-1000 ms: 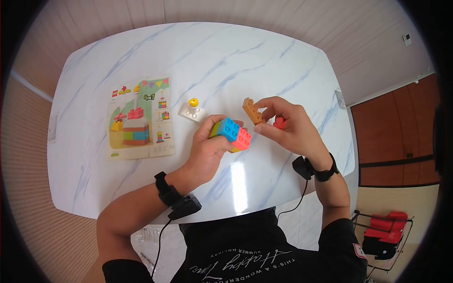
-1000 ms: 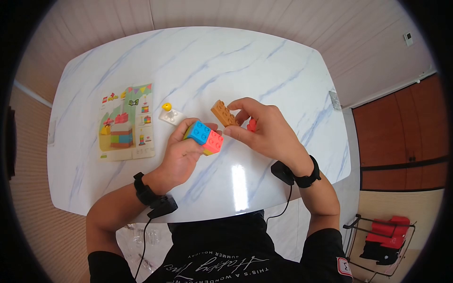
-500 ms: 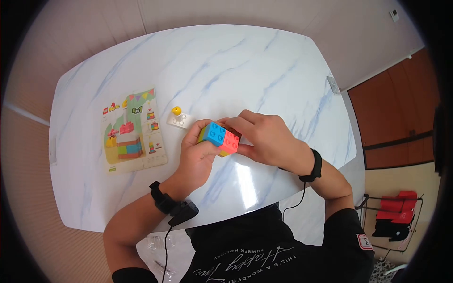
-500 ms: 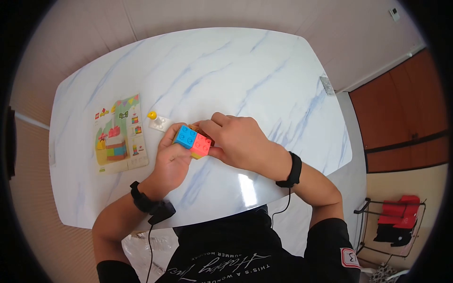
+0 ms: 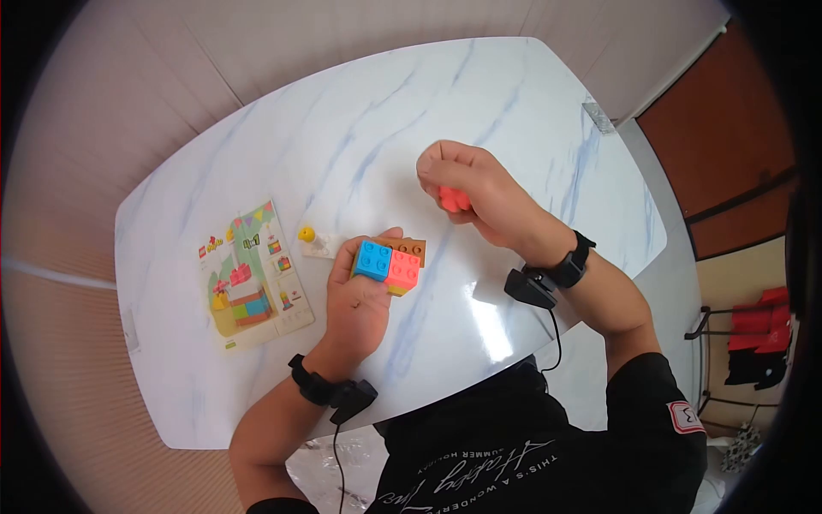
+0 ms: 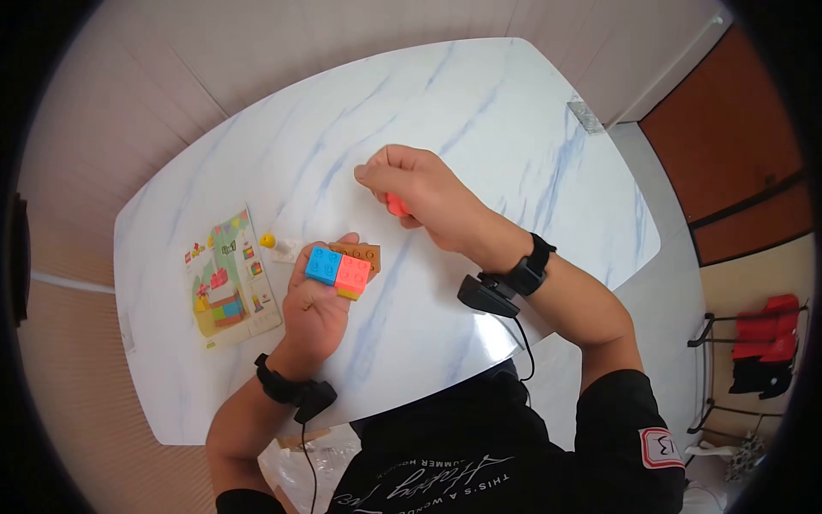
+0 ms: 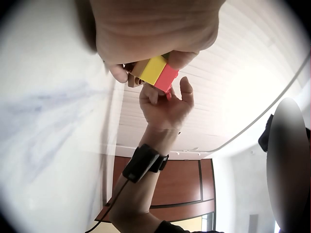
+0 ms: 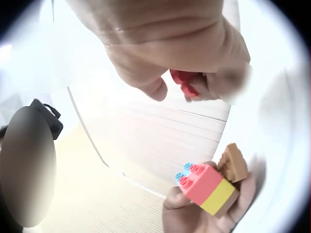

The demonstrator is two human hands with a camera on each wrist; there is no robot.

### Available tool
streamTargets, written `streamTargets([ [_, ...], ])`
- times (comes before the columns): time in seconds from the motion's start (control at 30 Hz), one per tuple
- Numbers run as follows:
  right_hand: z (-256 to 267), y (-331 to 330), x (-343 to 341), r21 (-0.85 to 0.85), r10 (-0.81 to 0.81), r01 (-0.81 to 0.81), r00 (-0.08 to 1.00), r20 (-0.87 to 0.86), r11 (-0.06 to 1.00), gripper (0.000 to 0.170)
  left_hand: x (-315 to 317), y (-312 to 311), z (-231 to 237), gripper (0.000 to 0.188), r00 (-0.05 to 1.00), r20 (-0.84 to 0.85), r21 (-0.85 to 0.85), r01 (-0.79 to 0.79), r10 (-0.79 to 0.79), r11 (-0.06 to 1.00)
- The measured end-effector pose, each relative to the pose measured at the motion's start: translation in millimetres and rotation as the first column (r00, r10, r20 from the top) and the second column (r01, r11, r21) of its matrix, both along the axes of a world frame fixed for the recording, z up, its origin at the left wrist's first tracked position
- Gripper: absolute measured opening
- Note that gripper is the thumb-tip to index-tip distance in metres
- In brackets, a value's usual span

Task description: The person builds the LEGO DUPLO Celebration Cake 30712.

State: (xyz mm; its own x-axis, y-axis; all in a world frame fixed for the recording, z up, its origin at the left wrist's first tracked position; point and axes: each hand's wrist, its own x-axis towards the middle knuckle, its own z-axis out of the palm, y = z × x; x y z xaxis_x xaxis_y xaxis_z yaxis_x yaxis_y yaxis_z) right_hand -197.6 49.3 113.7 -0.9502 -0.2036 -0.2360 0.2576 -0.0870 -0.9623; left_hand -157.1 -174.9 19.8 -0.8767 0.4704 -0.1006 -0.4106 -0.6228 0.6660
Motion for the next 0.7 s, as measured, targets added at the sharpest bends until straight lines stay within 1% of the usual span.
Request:
streamTargets([
  [0.03, -0.6, -2.3, -3.1, -0.129, -0.079, 0.087, 0.995, 0.065, 0.988, 0.011, -0.2, 0.3, -2.3, 0.053, 1.000, 0.003, 0.016, -0.014, 0.014, 1.000],
  [0.07, -5.0, -3.0, -6.9, -0.146, -0.090, 0.097, 0.994, 0.057, 0.984, 0.011, -0.8, 0.2, -3.8, 0.054, 1.000, 0.004, 0.032, -0.029, 0.029, 0.999],
  [0.1, -12.8, -3.6, -11.6, -0.231, -0.023, 0.031, 0.999, 0.040, 0.972, 0.011, -1.6, -0.5, -4.5, 0.054, 1.000, -0.006, 0.015, -0.019, 0.019, 1.000],
  [0.13, -17.0, -5.8, -15.5, -0.312, 0.044, -0.037, 0.999, 0.016, 0.949, 0.013, -2.3, -1.8, -5.2, 0.053, 1.000, -0.013, 0.070, -0.002, 0.003, 0.998],
  [0.17, -16.9, -11.2, -17.9, -0.327, 0.037, -0.032, 0.999, 0.008, 0.944, 0.013, -2.8, -2.5, -4.8, 0.052, 1.000, -0.019, 0.126, 0.015, -0.013, 0.992],
  [0.23, -15.8, -23.0, -19.8, -0.254, 0.109, -0.129, 0.990, -0.091, 0.958, 0.012, -2.4, -1.4, -2.5, 0.052, 1.000, -0.009, 0.117, 0.009, -0.008, 0.993],
  [0.27, -13.0, -25.2, -19.6, -0.267, 0.105, -0.127, 0.990, -0.097, 0.955, 0.012, -2.2, -1.3, -1.6, 0.051, 1.000, 0.006, 0.124, -0.004, 0.004, 0.992],
  [0.33, -2.2, -27.7, -18.5, -0.203, 0.161, -0.176, 0.983, -0.088, 0.963, 0.017, -1.9, -2.1, -0.8, 0.051, 1.000, -0.001, 0.124, 0.008, -0.008, 0.992],
  [0.37, 2.1, -28.4, -19.0, -0.213, 0.162, -0.178, 0.982, -0.093, 0.961, 0.017, -2.1, -2.7, -0.6, 0.051, 1.000, 0.001, 0.139, 0.017, -0.017, 0.990],
  [0.43, 6.7, -27.4, -19.8, -0.161, 0.137, -0.137, 0.990, -0.014, 0.977, 0.028, -1.4, -2.5, 0.7, 0.051, 1.000, 0.015, 0.125, 0.010, -0.012, 0.992],
  [0.57, 1.3, -12.4, -23.0, -0.164, 0.175, -0.173, 0.985, -0.002, 0.971, 0.031, -1.9, -1.8, 5.1, 0.051, 0.998, 0.063, 0.093, -0.005, -0.001, 0.996],
  [0.63, 3.7, -8.3, -22.0, -0.097, 0.221, -0.221, 0.975, -0.018, 0.970, 0.031, -3.2, -2.0, 4.7, 0.052, 0.998, 0.060, 0.095, 0.005, -0.011, 0.995],
  [0.67, 3.6, -7.6, -22.2, -0.097, 0.219, -0.220, 0.976, -0.017, 0.971, 0.031, -3.7, -1.4, 4.5, 0.052, 0.998, 0.060, 0.100, 0.012, -0.018, 0.995],
  [0.7, 2.9, -7.8, -22.2, -0.142, 0.193, -0.189, 0.981, 0.012, 0.972, 0.031, -3.7, -0.9, 4.5, 0.052, 0.998, 0.060, 0.102, 0.012, -0.018, 0.995],
])
